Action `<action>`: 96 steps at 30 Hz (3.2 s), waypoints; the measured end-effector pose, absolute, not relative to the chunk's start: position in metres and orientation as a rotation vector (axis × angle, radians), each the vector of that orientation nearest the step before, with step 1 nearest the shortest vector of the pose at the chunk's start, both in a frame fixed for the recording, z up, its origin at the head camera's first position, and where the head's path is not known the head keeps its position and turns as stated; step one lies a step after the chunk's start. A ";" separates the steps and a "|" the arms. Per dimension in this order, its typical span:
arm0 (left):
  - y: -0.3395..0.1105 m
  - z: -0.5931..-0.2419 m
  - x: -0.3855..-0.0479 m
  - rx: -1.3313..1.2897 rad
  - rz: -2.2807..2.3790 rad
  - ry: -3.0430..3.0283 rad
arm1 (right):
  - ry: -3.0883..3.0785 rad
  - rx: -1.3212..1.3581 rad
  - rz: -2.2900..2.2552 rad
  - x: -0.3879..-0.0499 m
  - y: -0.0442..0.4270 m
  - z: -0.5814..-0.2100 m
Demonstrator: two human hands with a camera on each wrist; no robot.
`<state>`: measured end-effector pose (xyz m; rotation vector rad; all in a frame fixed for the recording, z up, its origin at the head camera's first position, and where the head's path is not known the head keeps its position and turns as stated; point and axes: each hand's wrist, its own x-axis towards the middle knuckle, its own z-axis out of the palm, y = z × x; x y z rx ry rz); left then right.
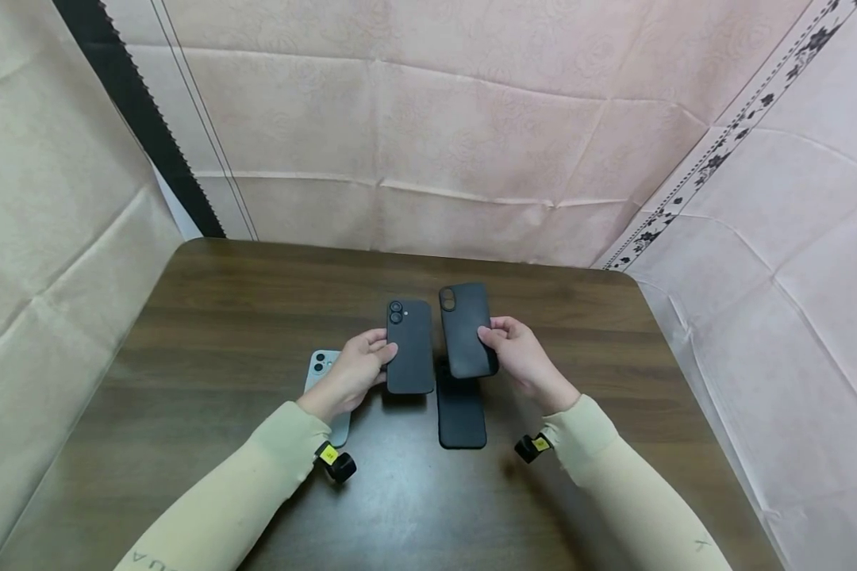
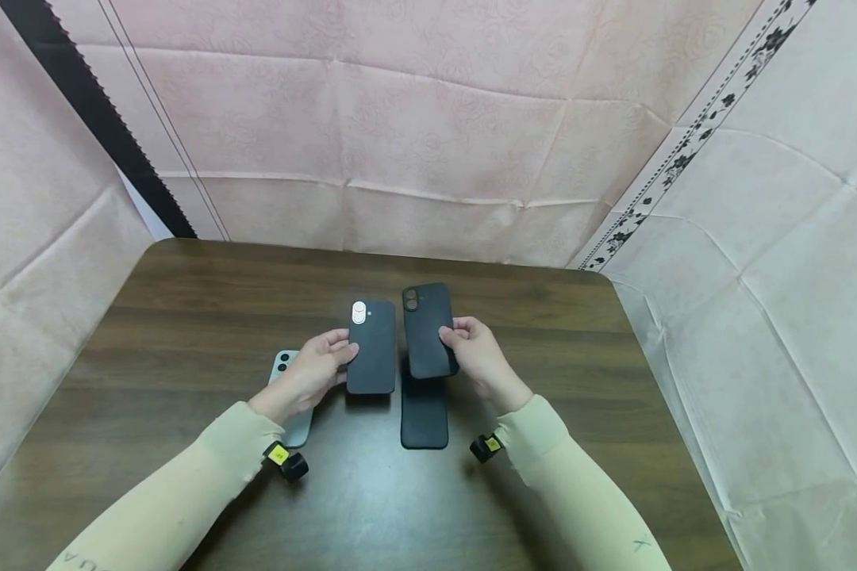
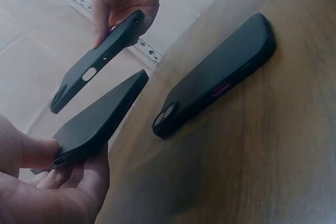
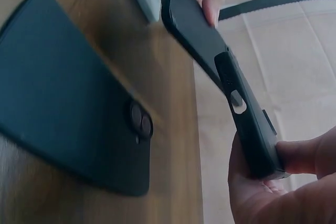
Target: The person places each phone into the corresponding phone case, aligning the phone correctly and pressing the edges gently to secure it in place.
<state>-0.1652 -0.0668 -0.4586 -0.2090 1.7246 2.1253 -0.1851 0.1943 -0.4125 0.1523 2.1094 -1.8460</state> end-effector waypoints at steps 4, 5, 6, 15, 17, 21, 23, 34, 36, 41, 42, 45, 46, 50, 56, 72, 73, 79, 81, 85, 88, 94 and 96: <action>-0.066 -0.457 -0.164 -0.194 2.147 1.679 | 2.079 0.158 -1.839 -0.183 0.186 -0.413; -0.065 -0.457 -0.164 -0.194 2.150 1.672 | 2.072 0.164 -1.839 -0.183 0.184 -0.413; -0.065 -0.457 -0.163 -0.190 2.158 1.662 | 2.074 0.165 -1.830 -0.183 0.182 -0.414; -0.062 -0.455 -0.160 -0.158 2.232 1.588 | 2.108 0.149 -1.770 -0.182 0.174 -0.419; -0.063 -0.454 -0.160 -0.154 2.241 1.572 | 2.115 0.156 -1.768 -0.181 0.172 -0.419; -0.064 -0.453 -0.160 -0.145 2.255 1.555 | 2.123 0.154 -1.748 -0.180 0.170 -0.419; -0.065 -0.453 -0.160 -0.142 2.258 1.552 | 2.125 0.144 -1.730 -0.179 0.169 -0.419; -0.066 -0.453 -0.158 -0.083 2.257 1.532 | 2.125 0.106 -1.688 -0.177 0.165 -0.419; -0.066 -0.453 -0.158 -0.075 2.260 1.525 | 2.119 0.099 -1.691 -0.176 0.164 -0.419; -0.066 -0.453 -0.157 -0.061 2.259 1.511 | 2.123 0.076 -1.675 -0.174 0.161 -0.420; -0.066 -0.453 -0.157 -0.057 2.258 1.510 | 2.125 0.071 -1.674 -0.174 0.160 -0.420; -0.066 -0.453 -0.157 -0.047 2.259 1.512 | 2.130 0.062 -1.669 -0.172 0.157 -0.421; -0.066 -0.453 -0.157 -0.045 2.261 1.511 | 2.130 0.060 -1.669 -0.172 0.157 -0.421; -0.065 -0.453 -0.157 -0.043 2.268 1.510 | 2.125 0.059 -1.669 -0.171 0.153 -0.422; -0.065 -0.454 -0.158 -0.048 2.262 1.527 | 2.118 0.071 -1.675 -0.172 0.151 -0.426; -0.066 -0.457 -0.160 -0.051 2.274 1.519 | 2.180 0.002 -1.650 -0.170 0.150 -0.427; -0.066 -0.457 -0.160 -0.047 2.270 1.524 | 2.179 0.003 -1.647 -0.170 0.149 -0.427; -0.064 -0.457 -0.159 -0.037 2.266 1.514 | 2.175 0.010 -1.637 -0.170 0.147 -0.428; -0.064 -0.456 -0.158 -0.045 2.276 1.503 | 2.184 0.018 -1.626 -0.169 0.147 -0.427; -0.063 -0.456 -0.157 -0.056 2.259 1.536 | 2.201 0.020 -1.610 -0.169 0.146 -0.429; -0.062 -0.456 -0.157 -0.052 2.226 1.602 | 2.212 0.019 -1.601 -0.169 0.145 -0.429; -0.060 -0.459 -0.158 -0.047 2.202 1.681 | 2.202 0.035 -1.609 -0.167 0.143 -0.428; -0.060 -0.460 -0.158 -0.056 2.192 1.702 | 2.197 0.030 -1.607 -0.167 0.142 -0.428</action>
